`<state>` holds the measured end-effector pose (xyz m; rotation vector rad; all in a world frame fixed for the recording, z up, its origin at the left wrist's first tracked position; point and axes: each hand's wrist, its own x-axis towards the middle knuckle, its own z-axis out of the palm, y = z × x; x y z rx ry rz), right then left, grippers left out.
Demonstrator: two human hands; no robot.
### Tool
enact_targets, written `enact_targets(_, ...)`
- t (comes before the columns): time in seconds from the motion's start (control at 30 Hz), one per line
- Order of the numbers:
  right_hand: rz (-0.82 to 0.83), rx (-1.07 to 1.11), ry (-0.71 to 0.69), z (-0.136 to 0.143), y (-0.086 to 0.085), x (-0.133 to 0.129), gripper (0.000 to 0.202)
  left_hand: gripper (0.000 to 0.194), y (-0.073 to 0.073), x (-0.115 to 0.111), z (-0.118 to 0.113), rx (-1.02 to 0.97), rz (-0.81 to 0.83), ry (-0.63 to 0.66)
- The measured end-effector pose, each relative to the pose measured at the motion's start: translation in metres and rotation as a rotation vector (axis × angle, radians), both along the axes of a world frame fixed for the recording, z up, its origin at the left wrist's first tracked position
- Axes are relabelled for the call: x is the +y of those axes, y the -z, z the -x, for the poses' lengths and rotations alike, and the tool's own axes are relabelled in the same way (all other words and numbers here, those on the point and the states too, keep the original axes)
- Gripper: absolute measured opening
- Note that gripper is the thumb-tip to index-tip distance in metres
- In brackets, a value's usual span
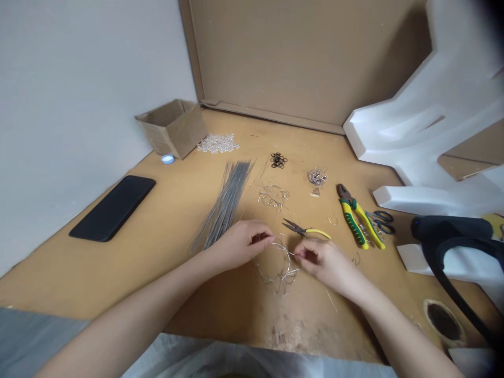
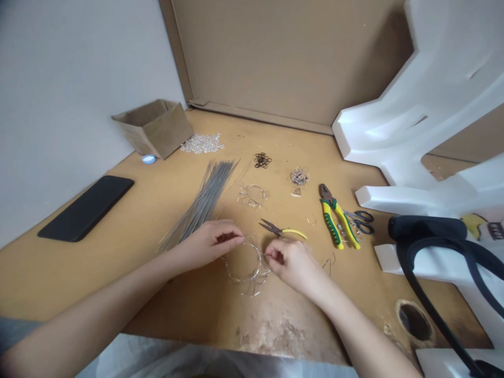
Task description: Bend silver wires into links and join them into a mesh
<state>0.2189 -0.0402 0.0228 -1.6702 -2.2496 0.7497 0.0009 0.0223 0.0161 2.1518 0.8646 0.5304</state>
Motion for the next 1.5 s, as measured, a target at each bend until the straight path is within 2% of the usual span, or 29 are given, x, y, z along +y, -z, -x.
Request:
enact_targets(0.33, -0.015, 0.162, -0.024, 0.000, 0.008, 0.005, 0.015, 0.019, 0.002, 0.003, 0.001, 0.062, 0.009, -0.012)
enact_targets(0.57, 0.253, 0.283, 0.024, -0.012, 0.013, 0.007, 0.011, 0.020, 0.001, 0.005, 0.003, 0.099, 0.001, -0.013)
enact_targets(0.7, 0.330, 0.374, 0.072, -0.011, 0.012, 0.009, 0.014, 0.021, 0.003, 0.006, 0.004, 0.112, -0.004, -0.010)
enact_targets(0.83, 0.296, 0.435, 0.171, -0.006, 0.009, 0.010, 0.019, 0.021, 0.006, 0.007, 0.004, 0.125, -0.002, 0.004)
enact_targets(1.13, 0.318, 0.545, 0.219, -0.006, 0.012, 0.010, 0.020, 0.025, 0.007, 0.003, 0.000, 0.221, -0.096, 0.004)
enact_targets(1.33, 0.308, 0.517, 0.216, -0.008, 0.013, 0.009, 0.020, 0.026, 0.009, 0.002, -0.004, 0.260, -0.143, -0.014)
enact_targets(1.5, 0.182, 0.371, 0.178, -0.012, 0.022, 0.009, 0.014, 0.024, 0.013, 0.002, -0.007, 0.267, -0.184, -0.002)
